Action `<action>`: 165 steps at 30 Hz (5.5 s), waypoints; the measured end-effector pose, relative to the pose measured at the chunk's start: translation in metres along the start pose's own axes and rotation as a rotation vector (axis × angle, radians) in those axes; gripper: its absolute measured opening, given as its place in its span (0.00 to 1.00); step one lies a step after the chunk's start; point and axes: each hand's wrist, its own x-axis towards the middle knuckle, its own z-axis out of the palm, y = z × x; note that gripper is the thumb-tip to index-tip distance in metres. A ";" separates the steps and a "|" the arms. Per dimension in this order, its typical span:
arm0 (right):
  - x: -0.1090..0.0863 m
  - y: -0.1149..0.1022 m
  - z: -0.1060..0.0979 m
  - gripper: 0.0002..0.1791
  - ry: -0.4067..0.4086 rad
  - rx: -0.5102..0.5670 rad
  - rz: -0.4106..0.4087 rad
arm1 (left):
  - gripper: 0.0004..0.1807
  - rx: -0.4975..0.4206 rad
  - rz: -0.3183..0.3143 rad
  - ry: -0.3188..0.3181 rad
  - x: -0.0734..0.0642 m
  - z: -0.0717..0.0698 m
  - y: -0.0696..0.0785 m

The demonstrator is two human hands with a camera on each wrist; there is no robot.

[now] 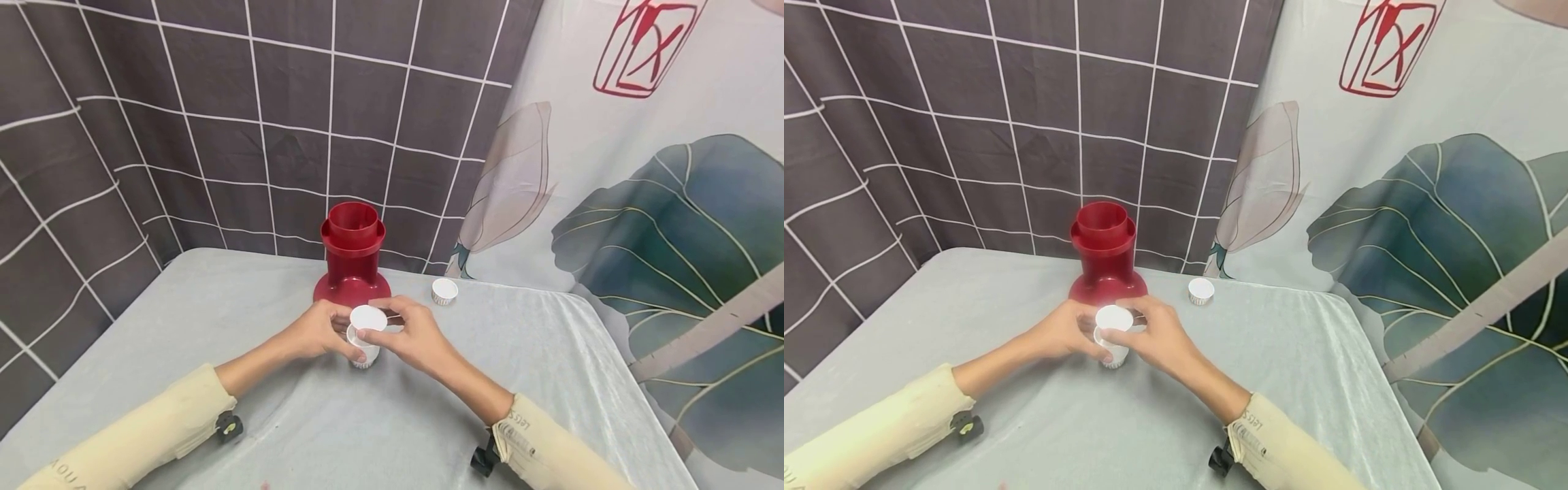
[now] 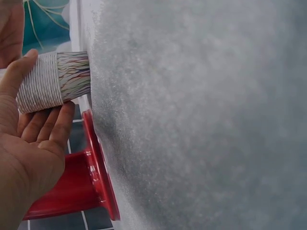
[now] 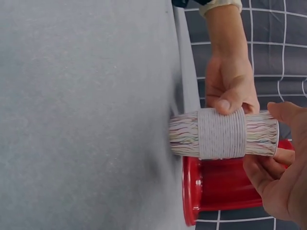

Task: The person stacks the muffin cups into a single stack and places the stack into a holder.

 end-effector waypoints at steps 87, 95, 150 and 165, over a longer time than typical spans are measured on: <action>-0.004 0.029 -0.001 0.29 -0.085 0.077 0.090 | 0.30 -0.026 0.009 -0.017 0.000 0.000 -0.005; 0.001 0.038 -0.018 0.28 -0.025 0.040 0.078 | 0.31 -0.020 0.005 -0.009 0.001 0.001 -0.006; 0.026 0.097 -0.094 0.35 0.282 -0.159 0.197 | 0.29 0.059 -0.010 0.015 -0.002 0.001 -0.003; 0.033 0.112 -0.099 0.45 0.270 -0.264 0.301 | 0.29 0.048 0.009 0.009 -0.002 0.001 -0.004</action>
